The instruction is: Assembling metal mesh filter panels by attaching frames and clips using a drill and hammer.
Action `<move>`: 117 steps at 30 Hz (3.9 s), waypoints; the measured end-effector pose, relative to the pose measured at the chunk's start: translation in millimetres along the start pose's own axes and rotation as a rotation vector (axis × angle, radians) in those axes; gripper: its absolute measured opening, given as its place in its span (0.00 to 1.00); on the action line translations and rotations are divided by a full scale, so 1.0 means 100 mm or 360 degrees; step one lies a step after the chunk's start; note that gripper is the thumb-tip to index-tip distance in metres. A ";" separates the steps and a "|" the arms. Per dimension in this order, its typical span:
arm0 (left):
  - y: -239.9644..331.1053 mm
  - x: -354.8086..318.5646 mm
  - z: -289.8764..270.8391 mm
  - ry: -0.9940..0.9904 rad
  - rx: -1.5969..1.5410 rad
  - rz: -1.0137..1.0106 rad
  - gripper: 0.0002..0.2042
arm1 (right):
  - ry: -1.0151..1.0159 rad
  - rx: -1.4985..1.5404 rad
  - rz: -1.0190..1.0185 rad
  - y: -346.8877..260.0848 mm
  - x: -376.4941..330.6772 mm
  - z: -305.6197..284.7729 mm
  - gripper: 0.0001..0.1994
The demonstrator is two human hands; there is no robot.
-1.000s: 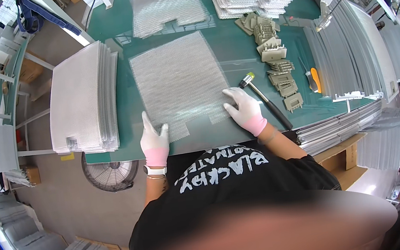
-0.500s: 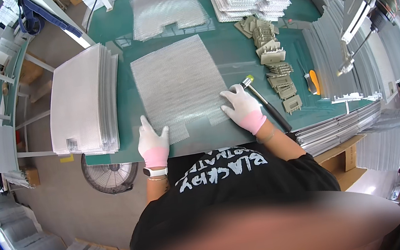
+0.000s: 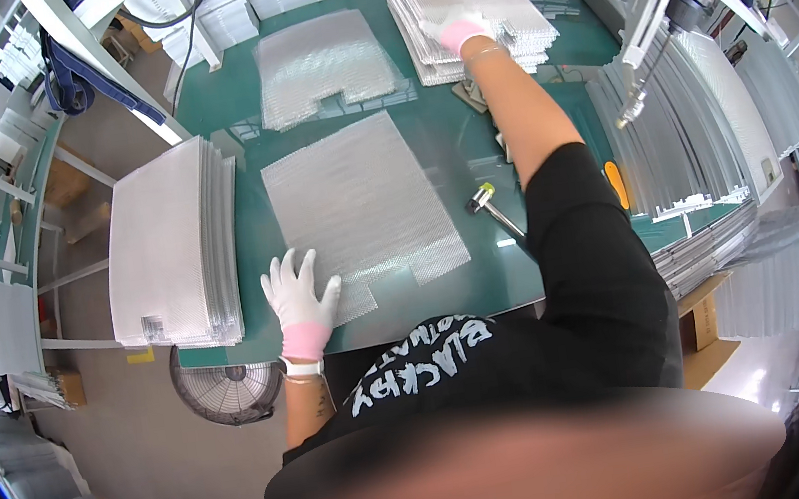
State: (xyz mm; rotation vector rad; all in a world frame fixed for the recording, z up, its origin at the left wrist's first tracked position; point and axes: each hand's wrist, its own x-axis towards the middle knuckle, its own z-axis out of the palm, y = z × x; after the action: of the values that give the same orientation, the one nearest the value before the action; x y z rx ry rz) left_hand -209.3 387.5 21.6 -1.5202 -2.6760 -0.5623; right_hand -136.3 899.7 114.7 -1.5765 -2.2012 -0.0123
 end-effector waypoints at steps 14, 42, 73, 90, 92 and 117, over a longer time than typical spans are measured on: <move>-0.05 -0.54 -0.10 0.0392 -0.0371 -0.0091 0.40 | -0.0384 0.0028 0.0041 0.28 0.07 -0.51 0.44; 0.27 -0.15 -0.22 0.0131 -0.2489 -0.0603 0.26 | 0.0008 0.0937 -0.0728 0.48 -3.24 -1.27 0.36; 0.06 -0.04 0.17 0.0138 -0.0225 -0.0198 0.36 | -0.0491 0.0613 -0.0631 0.48 -3.30 -0.29 0.29; -0.11 0.21 0.04 -0.0374 0.0096 0.0010 0.39 | 0.0361 0.0173 -0.0620 1.40 -2.39 -0.57 0.15; 0.01 0.07 -0.07 -0.0445 0.0136 0.0035 0.38 | 0.0149 0.0109 -0.0625 1.64 -2.14 -0.48 0.16; 0.46 -1.51 1.09 -0.0305 -0.2692 -0.1218 0.15 | -0.2157 0.2574 0.0513 0.94 -5.43 -0.23 0.17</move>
State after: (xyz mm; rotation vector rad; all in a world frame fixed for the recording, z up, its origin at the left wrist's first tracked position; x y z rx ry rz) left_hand -73.7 317.6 -94.2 -0.1280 -2.5441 -3.2660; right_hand 98.0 437.4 -75.2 -0.7319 -1.3192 2.6632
